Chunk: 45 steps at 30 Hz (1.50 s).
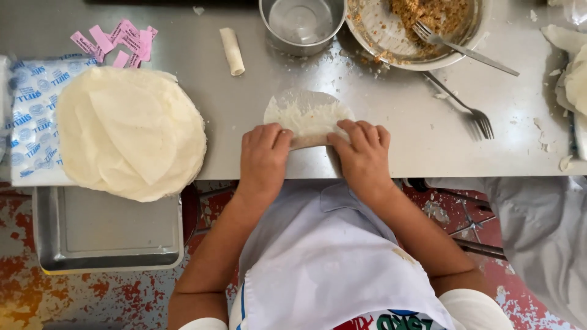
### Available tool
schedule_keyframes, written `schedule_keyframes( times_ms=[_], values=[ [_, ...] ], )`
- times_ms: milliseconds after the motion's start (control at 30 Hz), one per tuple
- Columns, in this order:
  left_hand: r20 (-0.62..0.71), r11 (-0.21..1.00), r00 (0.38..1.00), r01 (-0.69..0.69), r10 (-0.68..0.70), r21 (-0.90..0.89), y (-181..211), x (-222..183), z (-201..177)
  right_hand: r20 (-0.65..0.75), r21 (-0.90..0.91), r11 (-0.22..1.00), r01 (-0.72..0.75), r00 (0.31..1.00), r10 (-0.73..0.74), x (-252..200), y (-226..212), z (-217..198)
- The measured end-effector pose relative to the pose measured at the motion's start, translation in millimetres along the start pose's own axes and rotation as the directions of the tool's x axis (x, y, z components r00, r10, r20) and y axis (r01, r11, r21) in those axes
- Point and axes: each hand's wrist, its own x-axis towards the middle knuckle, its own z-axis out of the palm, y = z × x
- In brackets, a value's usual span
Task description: Rolling spring rolls by hand and packaging them into plastic bags on a production table
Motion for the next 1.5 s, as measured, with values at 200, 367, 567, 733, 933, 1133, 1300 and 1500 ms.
schedule_keyframes(
  times_ms=[200,367,567,733,933,1133,1300,1500],
  values=[
    [-0.038,0.993,0.995,-0.095,0.093,-0.073,29.7,-3.4,23.5,0.159,-0.191,0.980,-0.051,0.984,0.082,-10.8,2.6,-17.3],
    [-0.012,0.992,0.997,-0.077,0.076,-0.101,30.7,-5.8,25.8,0.195,-0.227,0.969,-0.097,0.970,0.143,-14.2,27.0,2.2],
    [-0.004,0.991,0.999,-0.041,0.041,-0.126,23.5,-2.1,-4.2,0.038,0.073,0.997,-0.034,0.999,0.031,16.4,-15.4,3.1],
    [0.093,0.962,0.960,0.253,-0.262,0.103,2.2,-19.9,-43.6,-0.033,0.197,0.980,-0.010,0.999,0.017,16.0,-13.9,7.8],
    [0.032,0.961,0.980,0.198,-0.195,-0.192,17.6,0.8,-31.2,0.046,0.444,0.895,-0.045,0.999,0.028,31.0,-10.0,-2.2],
    [0.065,0.938,0.993,0.111,-0.095,-0.328,18.2,14.4,3.5,0.019,0.498,0.867,-0.011,1.000,0.001,35.1,-3.6,-1.0],
    [0.118,0.877,0.974,0.225,-0.193,-0.424,13.4,32.4,2.0,0.111,0.561,0.824,-0.080,0.994,0.021,38.2,9.0,7.2],
    [0.234,0.925,0.964,0.200,-0.127,-0.323,12.5,23.6,-5.6,0.337,0.523,0.804,-0.283,0.935,0.109,54.4,19.1,14.2]
  ],
)
